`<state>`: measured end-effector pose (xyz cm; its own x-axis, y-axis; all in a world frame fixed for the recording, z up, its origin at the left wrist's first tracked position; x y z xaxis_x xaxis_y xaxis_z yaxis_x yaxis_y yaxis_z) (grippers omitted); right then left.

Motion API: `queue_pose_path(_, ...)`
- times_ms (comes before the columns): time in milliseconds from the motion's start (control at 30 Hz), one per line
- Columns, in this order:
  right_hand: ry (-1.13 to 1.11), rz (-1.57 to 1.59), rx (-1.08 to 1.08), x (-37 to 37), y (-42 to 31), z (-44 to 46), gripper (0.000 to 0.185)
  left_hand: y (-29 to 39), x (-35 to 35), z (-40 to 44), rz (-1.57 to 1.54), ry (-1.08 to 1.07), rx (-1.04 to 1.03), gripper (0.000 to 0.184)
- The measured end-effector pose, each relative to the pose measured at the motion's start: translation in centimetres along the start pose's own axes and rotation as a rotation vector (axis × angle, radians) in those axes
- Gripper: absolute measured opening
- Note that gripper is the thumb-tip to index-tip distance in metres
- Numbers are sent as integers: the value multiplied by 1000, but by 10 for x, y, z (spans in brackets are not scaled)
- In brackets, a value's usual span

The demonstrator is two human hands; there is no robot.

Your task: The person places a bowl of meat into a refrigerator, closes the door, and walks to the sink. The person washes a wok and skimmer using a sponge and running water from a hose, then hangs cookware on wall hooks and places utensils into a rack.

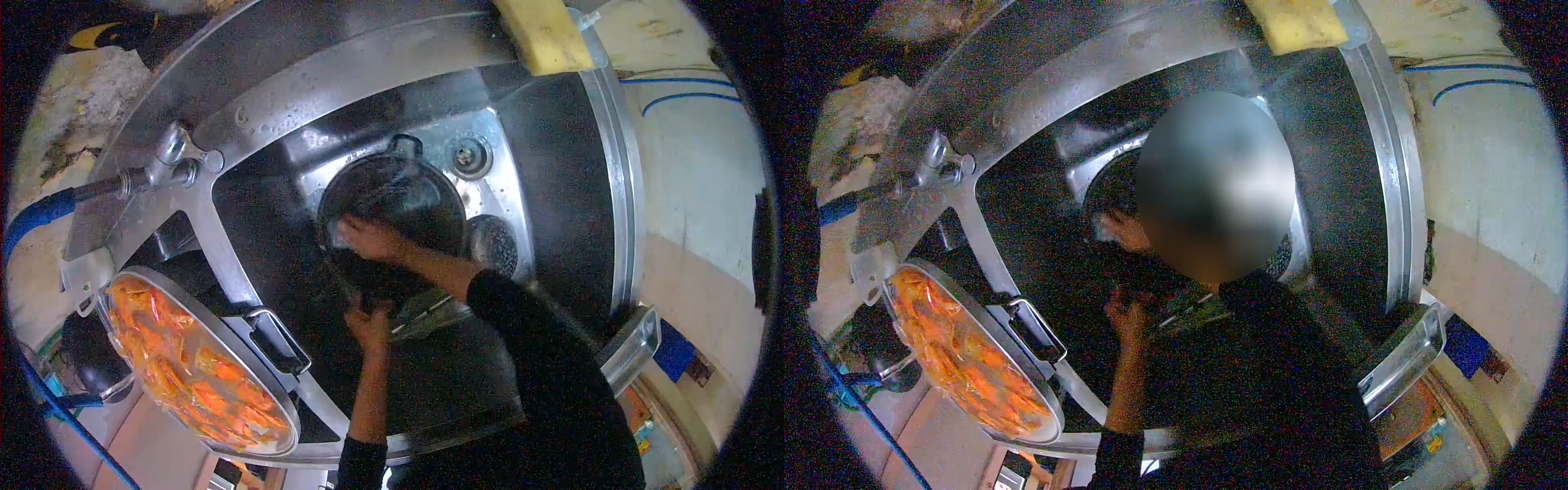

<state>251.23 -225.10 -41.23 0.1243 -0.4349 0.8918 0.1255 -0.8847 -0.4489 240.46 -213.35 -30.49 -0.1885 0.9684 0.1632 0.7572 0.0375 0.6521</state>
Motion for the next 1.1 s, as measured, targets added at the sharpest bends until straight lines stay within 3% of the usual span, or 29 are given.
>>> queue_pose_path(100,-310,20,87,-38,33,5,37,-22,22,20,80,2,-69,47)
queue_pose_path(167,-40,130,-673,33,90,10,26,-20,21,29,131,-1,-152,43)
queue_pose_path(233,50,268,-693,21,63,19,22,17,-8,14,311,-190,-424,40)
queue_pose_path(300,154,415,-694,3,46,18,18,28,-9,13,359,-197,-340,42)
queue_pose_path(367,160,119,-69,20,1,33,19,20,1,17,419,-187,-246,44)
queue_pose_path(400,151,11,209,24,-12,31,21,23,11,15,567,-108,-458,44)
queue_pose_path(433,153,16,204,37,-5,40,21,29,15,9,709,-27,-676,44)
queue_pose_path(500,435,280,-913,56,72,25,20,37,6,7,610,-67,-619,44)
queue_pose_path(567,539,274,-962,51,56,28,19,46,0,-4,501,-111,-552,45)
queue_pose_path(600,465,248,-457,55,18,48,20,50,-2,-5,583,-87,-478,46)
queue_pose_path(667,372,216,46,64,-29,53,22,38,8,7,667,-56,-403,46)
queue_pose_path(733,120,181,245,60,-46,44,18,-6,34,31,462,-54,-335,46)
queue_pose_path(767,125,180,246,58,-38,47,18,-6,31,30,463,-54,-339,46)
queue_pose_path(833,167,308,-721,45,40,46,15,-10,37,30,195,35,-248,43)
queue_pose_path(867,25,228,-749,41,33,44,13,-11,39,31,198,37,-248,43)
queue_pose_path(933,62,346,-167,8,-9,39,18,-16,42,34,209,161,-271,43)
queue_pose_path(967,-96,520,-13,26,-43,25,20,-17,41,38,200,159,-271,43)
queue_pose_path(1033,-197,637,230,46,-95,-22,23,-19,34,44,141,-51,-218,42)
queue_pose_path(1100,-143,568,322,46,-82,-54,25,-17,28,32,-2,-44,-156,43)
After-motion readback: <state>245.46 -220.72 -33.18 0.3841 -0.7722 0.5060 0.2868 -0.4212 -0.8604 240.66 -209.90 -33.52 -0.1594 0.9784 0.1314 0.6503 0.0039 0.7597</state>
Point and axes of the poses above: each hand's wrist, its own z-axis towards the middle knuckle, its own x-axis out of the back of the hand, y = z × x, the point moved 7 cm from there along z, towards the middle knuckle, and after that the axes turned 9 degrees about -z, right-handed, at the moved point
